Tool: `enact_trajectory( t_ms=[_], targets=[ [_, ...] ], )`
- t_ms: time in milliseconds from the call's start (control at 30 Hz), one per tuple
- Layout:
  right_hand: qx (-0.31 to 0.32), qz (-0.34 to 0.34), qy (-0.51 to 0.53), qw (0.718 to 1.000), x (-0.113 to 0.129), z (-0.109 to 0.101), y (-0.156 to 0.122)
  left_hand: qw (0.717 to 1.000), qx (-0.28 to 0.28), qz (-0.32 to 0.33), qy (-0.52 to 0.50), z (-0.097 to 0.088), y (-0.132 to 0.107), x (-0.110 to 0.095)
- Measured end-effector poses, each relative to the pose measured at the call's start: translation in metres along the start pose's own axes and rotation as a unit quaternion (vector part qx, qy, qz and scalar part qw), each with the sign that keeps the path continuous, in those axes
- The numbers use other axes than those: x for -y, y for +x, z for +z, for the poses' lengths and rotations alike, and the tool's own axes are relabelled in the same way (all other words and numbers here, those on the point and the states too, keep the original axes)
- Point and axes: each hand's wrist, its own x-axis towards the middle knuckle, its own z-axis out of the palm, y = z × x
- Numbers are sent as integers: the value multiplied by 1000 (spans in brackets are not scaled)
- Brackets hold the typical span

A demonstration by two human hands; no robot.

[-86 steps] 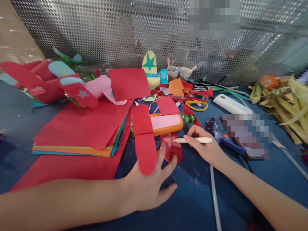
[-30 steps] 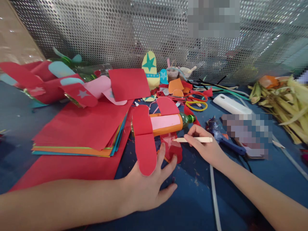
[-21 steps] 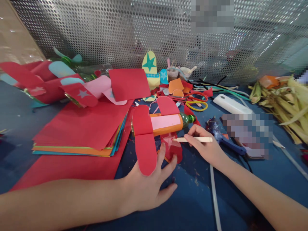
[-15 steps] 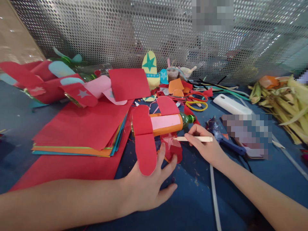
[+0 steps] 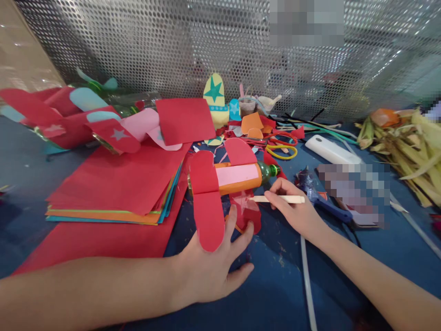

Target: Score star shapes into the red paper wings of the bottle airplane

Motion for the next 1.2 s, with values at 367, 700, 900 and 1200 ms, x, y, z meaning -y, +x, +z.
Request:
enact_trajectory(
  t_ms=[367, 700, 900, 1200],
  targets=[
    [8, 0, 8, 1000, 0, 1, 0, 1000, -4, 5, 0, 1, 0, 0],
    [8, -2, 9, 1000, 0, 1, 0, 1000, -8, -6, 6, -1, 1, 0],
    [14, -3, 15, 1000, 0, 0, 0, 1000, -15, -4, 5, 0, 1, 0],
    [16, 0, 11, 1000, 0, 1, -1, 1000, -13, -6, 4, 1, 0, 0]
  ],
)
